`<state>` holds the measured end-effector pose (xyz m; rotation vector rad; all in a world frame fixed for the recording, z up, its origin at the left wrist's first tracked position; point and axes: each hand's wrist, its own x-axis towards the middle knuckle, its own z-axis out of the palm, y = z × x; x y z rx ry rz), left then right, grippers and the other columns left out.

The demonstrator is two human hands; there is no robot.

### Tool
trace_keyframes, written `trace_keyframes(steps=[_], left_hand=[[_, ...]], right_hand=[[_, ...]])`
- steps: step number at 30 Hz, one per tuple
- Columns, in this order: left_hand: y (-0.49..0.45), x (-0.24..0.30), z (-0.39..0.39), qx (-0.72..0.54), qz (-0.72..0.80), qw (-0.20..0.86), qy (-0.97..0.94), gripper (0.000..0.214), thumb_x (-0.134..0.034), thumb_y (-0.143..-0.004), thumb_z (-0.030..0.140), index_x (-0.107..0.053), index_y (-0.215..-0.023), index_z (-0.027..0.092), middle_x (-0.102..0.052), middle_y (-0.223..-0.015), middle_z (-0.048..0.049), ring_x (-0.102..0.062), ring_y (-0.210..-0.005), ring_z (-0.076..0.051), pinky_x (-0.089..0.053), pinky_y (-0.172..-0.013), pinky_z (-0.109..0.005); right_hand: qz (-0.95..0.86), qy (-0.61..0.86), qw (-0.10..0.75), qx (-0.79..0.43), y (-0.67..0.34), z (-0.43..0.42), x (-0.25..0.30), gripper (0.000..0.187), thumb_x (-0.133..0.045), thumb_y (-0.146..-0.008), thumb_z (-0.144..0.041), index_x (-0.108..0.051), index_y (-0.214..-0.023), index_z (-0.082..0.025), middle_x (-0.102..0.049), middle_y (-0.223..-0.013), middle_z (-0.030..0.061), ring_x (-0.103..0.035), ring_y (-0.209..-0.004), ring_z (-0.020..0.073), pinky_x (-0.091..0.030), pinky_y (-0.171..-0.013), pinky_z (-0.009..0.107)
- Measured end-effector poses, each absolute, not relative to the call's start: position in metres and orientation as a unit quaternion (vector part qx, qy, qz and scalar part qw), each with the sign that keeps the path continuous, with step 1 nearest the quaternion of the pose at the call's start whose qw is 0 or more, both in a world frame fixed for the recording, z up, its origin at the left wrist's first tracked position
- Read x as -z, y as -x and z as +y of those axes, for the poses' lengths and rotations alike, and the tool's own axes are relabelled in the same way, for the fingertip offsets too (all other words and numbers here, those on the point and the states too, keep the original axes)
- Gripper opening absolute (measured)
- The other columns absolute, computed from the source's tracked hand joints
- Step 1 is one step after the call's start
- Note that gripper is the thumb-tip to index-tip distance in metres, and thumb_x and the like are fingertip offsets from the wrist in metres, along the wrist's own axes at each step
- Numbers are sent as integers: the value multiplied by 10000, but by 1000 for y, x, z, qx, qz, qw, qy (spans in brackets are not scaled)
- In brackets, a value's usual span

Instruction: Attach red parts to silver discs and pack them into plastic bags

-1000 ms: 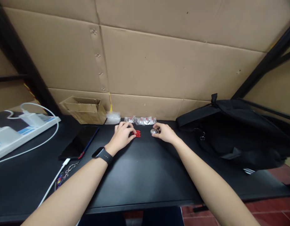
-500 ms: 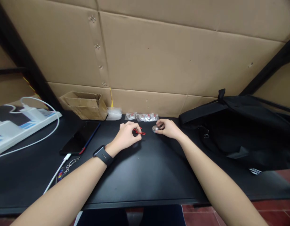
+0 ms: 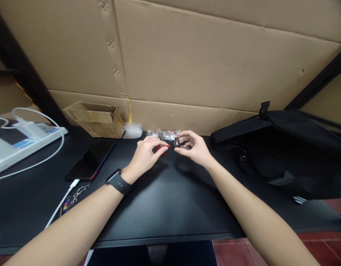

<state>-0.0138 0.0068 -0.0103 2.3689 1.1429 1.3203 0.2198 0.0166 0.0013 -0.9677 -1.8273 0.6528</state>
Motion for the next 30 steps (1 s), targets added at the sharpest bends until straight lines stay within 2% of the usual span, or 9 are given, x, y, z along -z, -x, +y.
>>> trace_keyframes(steps=[2,6,9,13,24,30], left_hand=[[15,7,6,-468,383,89,-791,176,-628,-945,353,-773,-939,253,-765,-995,-25,-654,-1017,-196,-467,-981,-362],[14,2,-1,-452,420,52,-785,178,-625,-947,358,-777,-932,266,-756,-1042,-30,-626,-1122,-229,-415,-1013,-414],[11,1,-7,-431,434,21,-791,178,-612,-948,341,-774,-941,268,-700,-1184,-44,-578,-1198,-254,-361,-1034,-443],[8,3,-11,-436,436,-4,-787,152,-625,-923,305,-772,-949,276,-595,-1320,-55,-523,-1241,-281,-367,-1017,-456],[10,3,-9,-445,434,13,-783,138,-630,-912,291,-763,-948,279,-571,-1317,-57,-495,-1253,-286,-392,-1049,-471],[10,2,-11,-432,427,-30,-794,140,-632,-905,269,-772,-913,265,-585,-1279,-73,-493,-1249,-292,-383,-1018,-469]], right_hand=[[-734,358,504,-281,-210,8,-5,496,-860,-706,-327,-611,-1126,-242,-684,-1174,64,-677,-956,200,-546,-718,300],[-739,338,515,-274,-198,-5,-11,503,-865,-728,-346,-608,-1152,-260,-672,-1223,73,-665,-1066,226,-553,-772,320],[-746,331,512,-268,-194,-11,-13,500,-867,-738,-363,-618,-1162,-271,-671,-1232,72,-666,-1101,243,-560,-797,337],[-762,328,498,-254,-191,-15,-13,490,-869,-743,-364,-639,-1165,-274,-696,-1172,69,-678,-1088,260,-568,-830,373],[-765,323,487,-271,-190,-14,-9,535,-863,-757,-340,-600,-1219,-285,-680,-1249,79,-673,-1147,265,-560,-816,349],[-753,317,492,-300,-189,-12,-5,551,-878,-739,-326,-579,-1198,-274,-689,-1239,87,-682,-1139,257,-556,-826,342]])
